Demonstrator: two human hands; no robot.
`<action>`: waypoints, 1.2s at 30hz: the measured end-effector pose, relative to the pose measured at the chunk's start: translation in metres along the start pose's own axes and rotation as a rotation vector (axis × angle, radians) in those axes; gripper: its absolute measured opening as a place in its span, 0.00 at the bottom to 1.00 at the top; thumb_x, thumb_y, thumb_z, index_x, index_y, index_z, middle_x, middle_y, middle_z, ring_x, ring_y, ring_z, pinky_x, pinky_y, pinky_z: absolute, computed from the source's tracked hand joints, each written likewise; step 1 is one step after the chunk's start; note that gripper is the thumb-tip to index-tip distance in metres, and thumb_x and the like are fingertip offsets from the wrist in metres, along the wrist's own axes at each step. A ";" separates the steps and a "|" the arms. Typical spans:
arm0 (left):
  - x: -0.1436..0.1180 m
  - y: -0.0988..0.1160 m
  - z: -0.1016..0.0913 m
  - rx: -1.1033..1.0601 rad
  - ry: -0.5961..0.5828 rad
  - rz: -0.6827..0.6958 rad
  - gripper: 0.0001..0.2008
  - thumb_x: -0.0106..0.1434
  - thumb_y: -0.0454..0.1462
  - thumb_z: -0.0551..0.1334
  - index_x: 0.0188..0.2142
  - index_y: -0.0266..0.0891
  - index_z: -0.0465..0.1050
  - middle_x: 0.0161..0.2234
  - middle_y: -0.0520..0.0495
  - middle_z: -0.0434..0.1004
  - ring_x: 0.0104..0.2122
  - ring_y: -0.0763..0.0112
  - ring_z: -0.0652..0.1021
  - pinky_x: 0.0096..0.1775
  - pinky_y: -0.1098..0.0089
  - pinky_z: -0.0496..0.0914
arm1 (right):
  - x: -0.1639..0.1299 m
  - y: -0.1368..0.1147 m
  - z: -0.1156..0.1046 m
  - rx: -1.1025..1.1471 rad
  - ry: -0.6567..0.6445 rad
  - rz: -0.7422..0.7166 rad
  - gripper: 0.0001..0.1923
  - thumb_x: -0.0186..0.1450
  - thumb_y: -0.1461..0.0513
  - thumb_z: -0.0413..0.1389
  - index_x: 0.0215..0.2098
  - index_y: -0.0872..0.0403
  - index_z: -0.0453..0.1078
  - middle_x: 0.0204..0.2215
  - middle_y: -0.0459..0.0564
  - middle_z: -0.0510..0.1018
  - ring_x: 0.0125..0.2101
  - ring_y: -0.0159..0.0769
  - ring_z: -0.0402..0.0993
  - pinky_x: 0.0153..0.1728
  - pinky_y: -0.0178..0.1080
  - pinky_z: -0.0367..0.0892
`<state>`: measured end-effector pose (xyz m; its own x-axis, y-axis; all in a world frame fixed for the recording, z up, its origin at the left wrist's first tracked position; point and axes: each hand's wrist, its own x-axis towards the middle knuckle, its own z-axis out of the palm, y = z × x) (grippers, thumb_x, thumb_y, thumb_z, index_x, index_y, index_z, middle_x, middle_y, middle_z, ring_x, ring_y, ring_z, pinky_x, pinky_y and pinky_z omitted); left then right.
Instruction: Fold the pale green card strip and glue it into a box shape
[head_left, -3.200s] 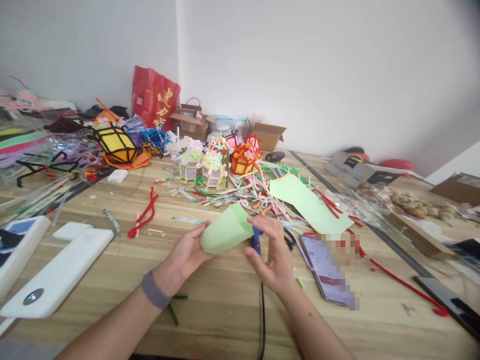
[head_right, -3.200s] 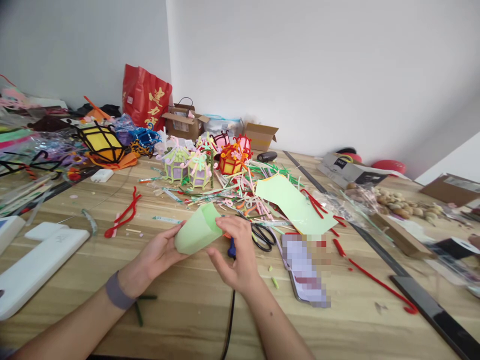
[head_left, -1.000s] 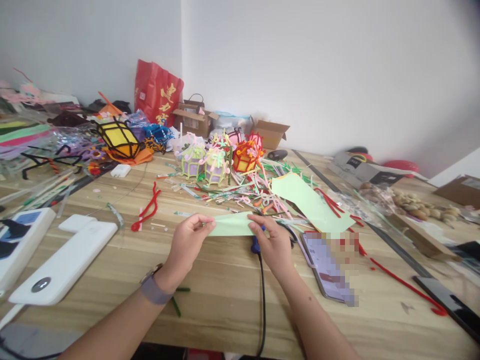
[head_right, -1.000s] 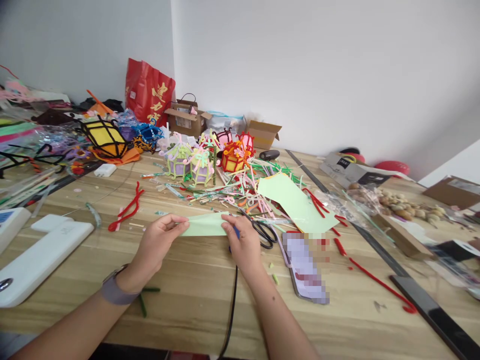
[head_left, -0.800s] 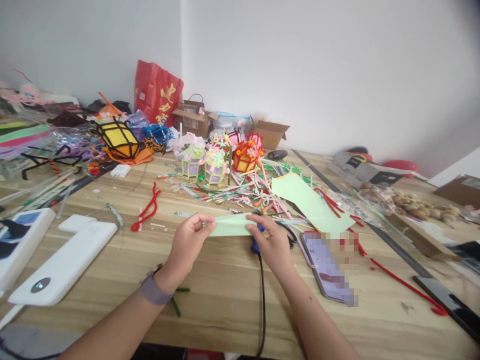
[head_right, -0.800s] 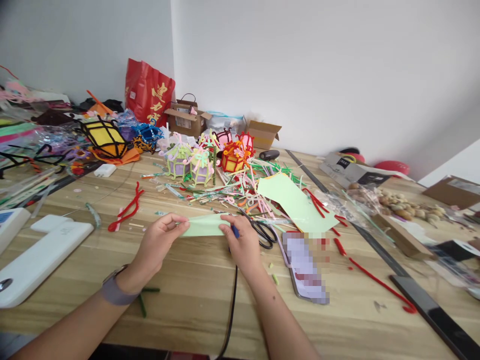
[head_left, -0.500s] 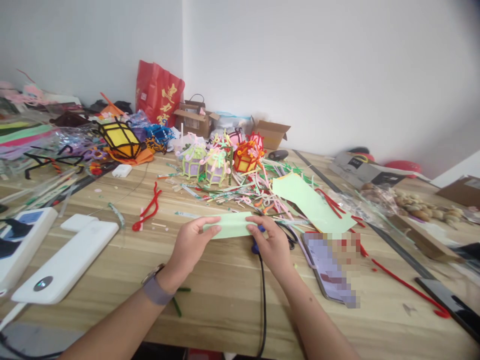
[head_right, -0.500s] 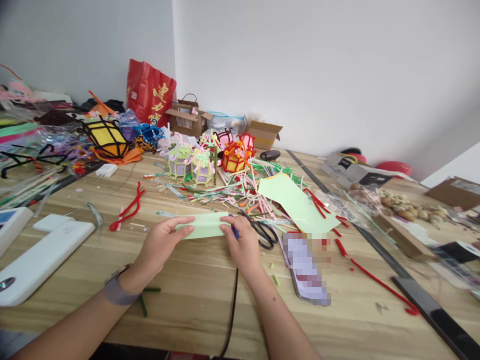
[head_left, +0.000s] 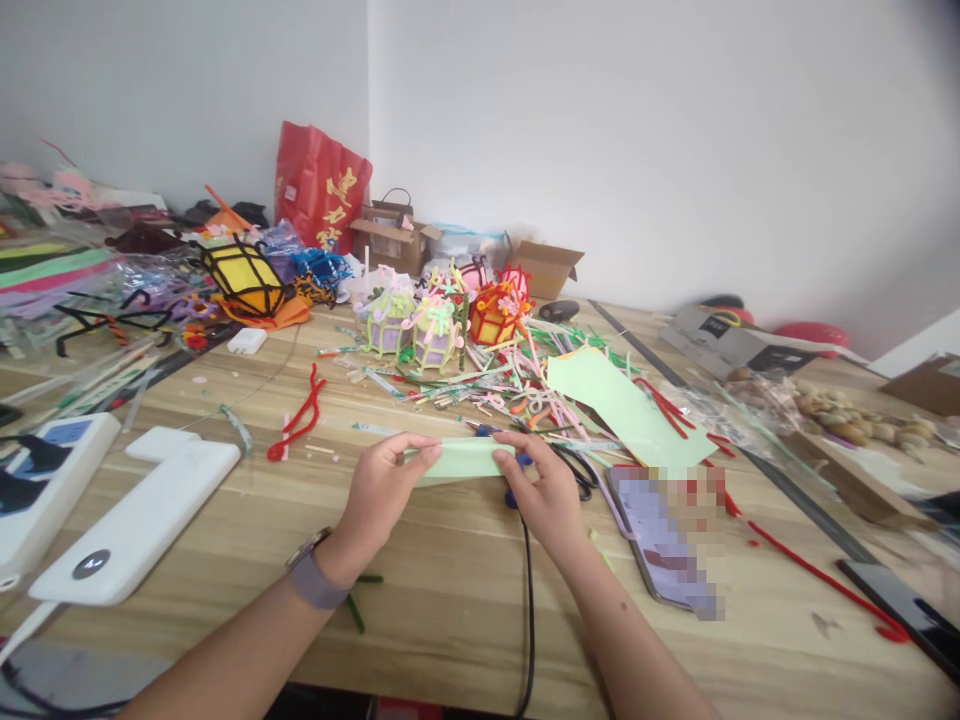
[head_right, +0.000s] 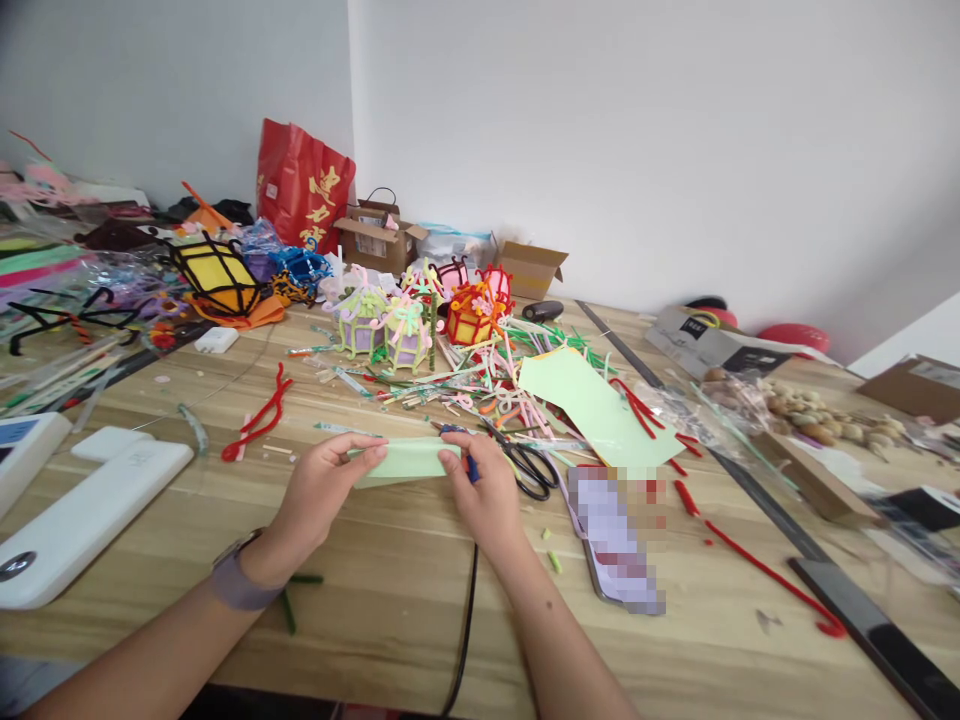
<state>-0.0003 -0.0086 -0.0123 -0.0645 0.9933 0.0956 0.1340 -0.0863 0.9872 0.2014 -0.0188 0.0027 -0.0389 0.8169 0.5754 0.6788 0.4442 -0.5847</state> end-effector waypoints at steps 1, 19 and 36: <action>0.000 0.001 0.000 -0.019 -0.003 -0.012 0.16 0.54 0.49 0.66 0.35 0.39 0.80 0.31 0.49 0.80 0.33 0.65 0.75 0.34 0.69 0.64 | 0.000 -0.001 0.000 0.015 -0.002 0.022 0.13 0.66 0.55 0.52 0.39 0.51 0.75 0.26 0.47 0.76 0.28 0.36 0.72 0.31 0.37 0.68; -0.001 0.009 0.002 -0.089 -0.025 -0.081 0.15 0.51 0.47 0.66 0.31 0.39 0.79 0.32 0.48 0.81 0.34 0.63 0.75 0.37 0.67 0.65 | 0.001 -0.006 0.002 0.211 0.068 0.300 0.14 0.57 0.51 0.58 0.30 0.51 0.77 0.28 0.48 0.80 0.31 0.40 0.74 0.35 0.40 0.67; 0.000 0.008 0.001 -0.108 -0.033 -0.077 0.13 0.49 0.47 0.68 0.29 0.40 0.80 0.32 0.47 0.83 0.38 0.60 0.77 0.41 0.66 0.67 | 0.000 -0.005 0.002 0.226 0.060 0.318 0.13 0.57 0.51 0.58 0.29 0.51 0.75 0.29 0.49 0.80 0.33 0.41 0.75 0.37 0.41 0.67</action>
<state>0.0019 -0.0093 -0.0047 -0.0377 0.9992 0.0160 0.0229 -0.0151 0.9996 0.1970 -0.0198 0.0045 0.1948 0.9069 0.3736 0.4713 0.2475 -0.8466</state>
